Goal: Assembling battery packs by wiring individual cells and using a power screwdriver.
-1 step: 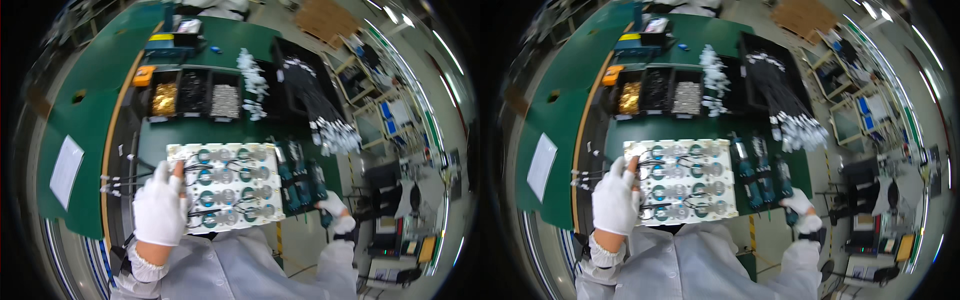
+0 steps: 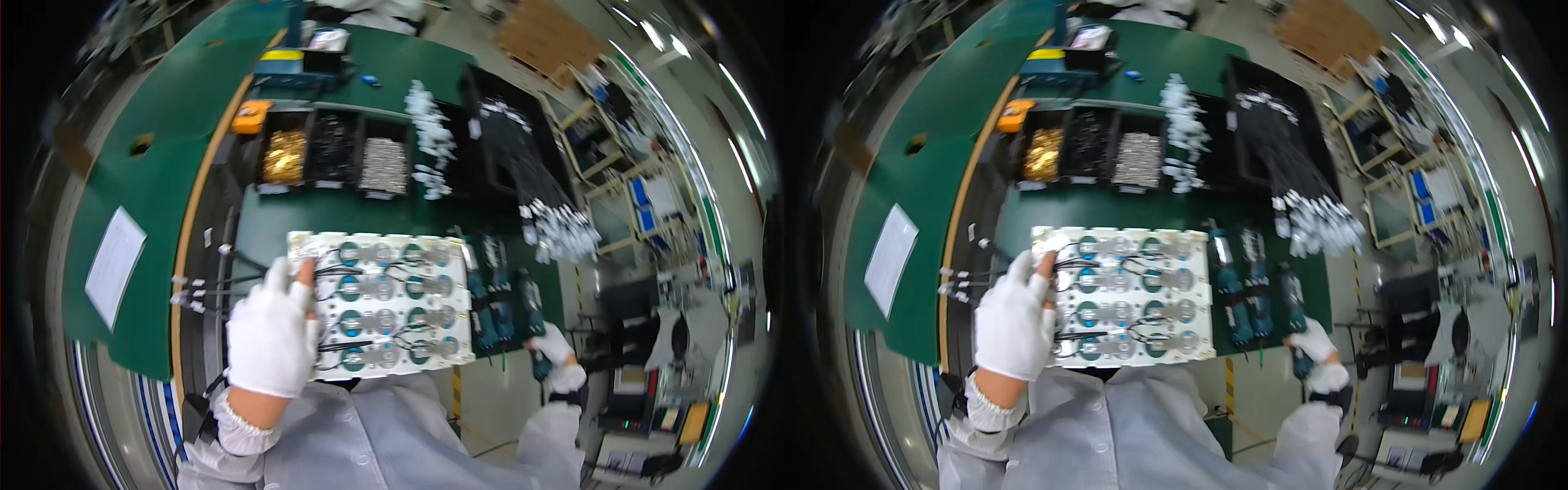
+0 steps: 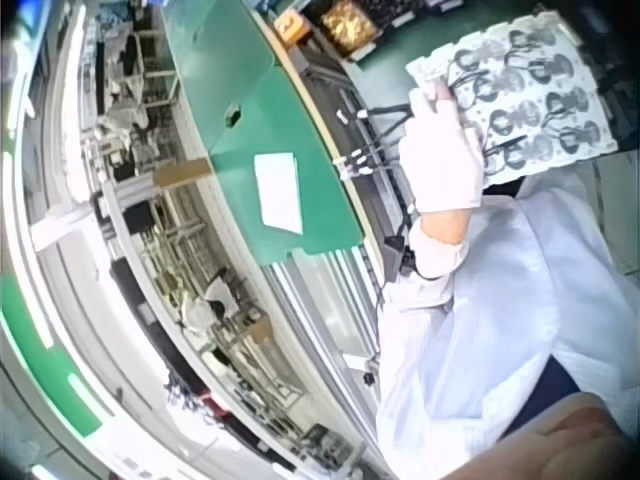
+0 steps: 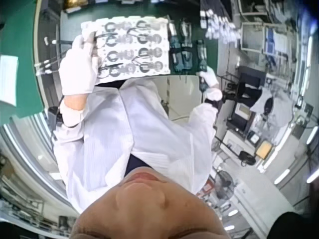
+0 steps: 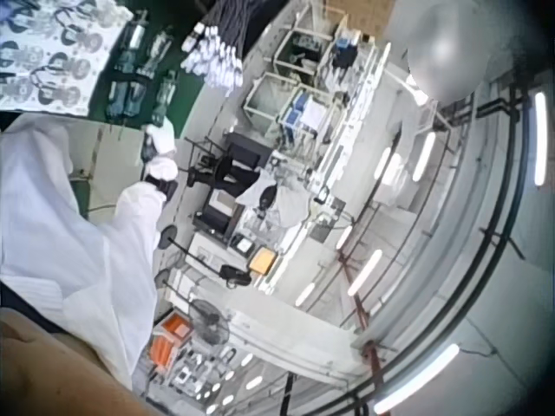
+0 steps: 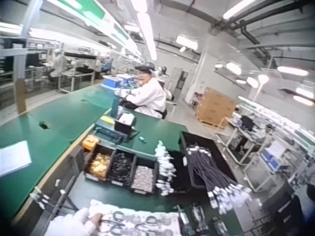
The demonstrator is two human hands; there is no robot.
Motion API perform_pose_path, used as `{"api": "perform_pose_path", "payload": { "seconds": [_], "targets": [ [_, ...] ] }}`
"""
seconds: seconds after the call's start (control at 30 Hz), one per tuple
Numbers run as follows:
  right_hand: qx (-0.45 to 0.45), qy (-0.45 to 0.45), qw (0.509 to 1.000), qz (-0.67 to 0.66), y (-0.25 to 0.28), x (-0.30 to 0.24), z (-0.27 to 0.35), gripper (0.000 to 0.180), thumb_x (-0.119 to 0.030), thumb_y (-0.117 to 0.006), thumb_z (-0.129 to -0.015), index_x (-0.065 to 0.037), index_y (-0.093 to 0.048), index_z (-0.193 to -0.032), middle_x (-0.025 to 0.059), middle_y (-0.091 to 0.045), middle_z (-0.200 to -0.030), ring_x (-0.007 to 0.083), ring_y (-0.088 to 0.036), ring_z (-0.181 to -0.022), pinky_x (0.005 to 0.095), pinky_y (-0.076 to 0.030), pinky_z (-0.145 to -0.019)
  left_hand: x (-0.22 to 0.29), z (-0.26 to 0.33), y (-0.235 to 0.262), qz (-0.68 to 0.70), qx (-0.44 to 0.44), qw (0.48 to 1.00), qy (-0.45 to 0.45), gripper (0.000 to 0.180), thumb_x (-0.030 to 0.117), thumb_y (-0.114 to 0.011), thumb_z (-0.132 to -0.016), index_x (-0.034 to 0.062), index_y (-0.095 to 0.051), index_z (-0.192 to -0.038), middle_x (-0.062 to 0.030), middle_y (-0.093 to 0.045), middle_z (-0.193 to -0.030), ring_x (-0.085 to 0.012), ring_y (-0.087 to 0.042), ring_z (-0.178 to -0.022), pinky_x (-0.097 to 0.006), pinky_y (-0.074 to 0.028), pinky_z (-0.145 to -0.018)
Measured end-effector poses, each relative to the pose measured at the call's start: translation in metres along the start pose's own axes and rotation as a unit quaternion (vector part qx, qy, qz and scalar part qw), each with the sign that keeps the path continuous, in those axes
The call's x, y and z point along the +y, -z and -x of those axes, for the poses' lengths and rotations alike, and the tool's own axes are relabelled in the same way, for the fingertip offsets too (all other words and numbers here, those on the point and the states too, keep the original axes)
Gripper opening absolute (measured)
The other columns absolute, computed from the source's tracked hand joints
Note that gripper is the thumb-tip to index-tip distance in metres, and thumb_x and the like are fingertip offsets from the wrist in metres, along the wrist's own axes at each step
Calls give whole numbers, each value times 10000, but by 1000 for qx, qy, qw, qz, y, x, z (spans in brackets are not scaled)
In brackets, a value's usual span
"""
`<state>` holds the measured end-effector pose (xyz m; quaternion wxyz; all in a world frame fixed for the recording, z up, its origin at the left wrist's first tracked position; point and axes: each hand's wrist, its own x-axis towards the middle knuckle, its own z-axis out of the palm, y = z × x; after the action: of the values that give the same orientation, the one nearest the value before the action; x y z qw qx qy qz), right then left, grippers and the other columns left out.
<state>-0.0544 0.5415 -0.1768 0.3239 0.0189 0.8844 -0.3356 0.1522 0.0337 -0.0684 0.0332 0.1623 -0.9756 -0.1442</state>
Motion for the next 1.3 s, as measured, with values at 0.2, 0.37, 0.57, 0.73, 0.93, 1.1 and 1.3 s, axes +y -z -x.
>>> {"api": "perform_pose_path", "payload": {
  "seconds": [0.2,0.37,0.57,0.73,0.93,1.1,1.3],
  "targets": [
    [-32,59,995,-74,27,-5,82,423,-49,-835,-697,-23,-573,-1028,64,-683,-856,159,-661,-768,308,-542,-692,-6,-2,-3,9,-8,1000,0,625,176,-687,-825,68,-516,-1417,-135,-531,-1259,-302,-625,-947,-414,-527,-817],
    [13,406,868,-285,28,-118,113,478,-183,-815,-789,-61,-500,-1126,23,-583,-746,133,-539,-582,303,-483,-568,-9,4,-6,-8,10,1000,5,581,178,-669,-846,63,-527,-1398,-142,-532,-1248,-296,-633,-928,-415,-537,-790],
    [-80,709,599,-364,-32,-314,98,310,-74,-696,-861,-154,-458,-1044,-22,-516,-776,132,-501,-667,297,-374,-602,-5,-1,-14,-7,34,999,2,561,189,-650,-863,90,-528,-1402,-141,-536,-1264,-296,-651,-912,-420,-554,-750],
    [-184,692,611,-338,-144,-417,79,251,-18,-597,-855,-114,-473,-1051,31,-500,-803,164,-501,-705,399,-421,-762,-8,3,-19,-20,46,999,17,570,220,-671,-854,105,-531,-1395,-138,-525,-1301,-282,-656,-890,-420,-556,-731],
    [-112,680,688,-226,-208,-442,58,226,-5,-608,-860,-52,-465,-1029,108,-531,-729,180,-526,-610,369,-526,-621,-10,4,-24,-2,54,998,22,570,254,-671,-869,130,-525,-1406,-144,-515,-1335,-270,-654,-878,-418,-549,-715],
    [-140,645,701,-270,-217,-450,60,202,-16,-607,-862,-56,-477,-1011,99,-532,-731,171,-540,-624,357,-528,-631,-15,5,-24,23,61,998,21,541,247,-672,-871,128,-546,-1384,-137,-521,-1286,-260,-648,-866,-409,-539,-695],
    [-118,639,724,-234,-223,-456,64,192,-14,-604,-873,-54,-475,-1009,93,-526,-749,171,-543,-635,364,-531,-648,-17,5,-21,37,55,998,20,502,235,-676,-857,113,-579,-1334,-136,-537,-1288,-259,-653,-874,-406,-544,-709]
  ]
}}
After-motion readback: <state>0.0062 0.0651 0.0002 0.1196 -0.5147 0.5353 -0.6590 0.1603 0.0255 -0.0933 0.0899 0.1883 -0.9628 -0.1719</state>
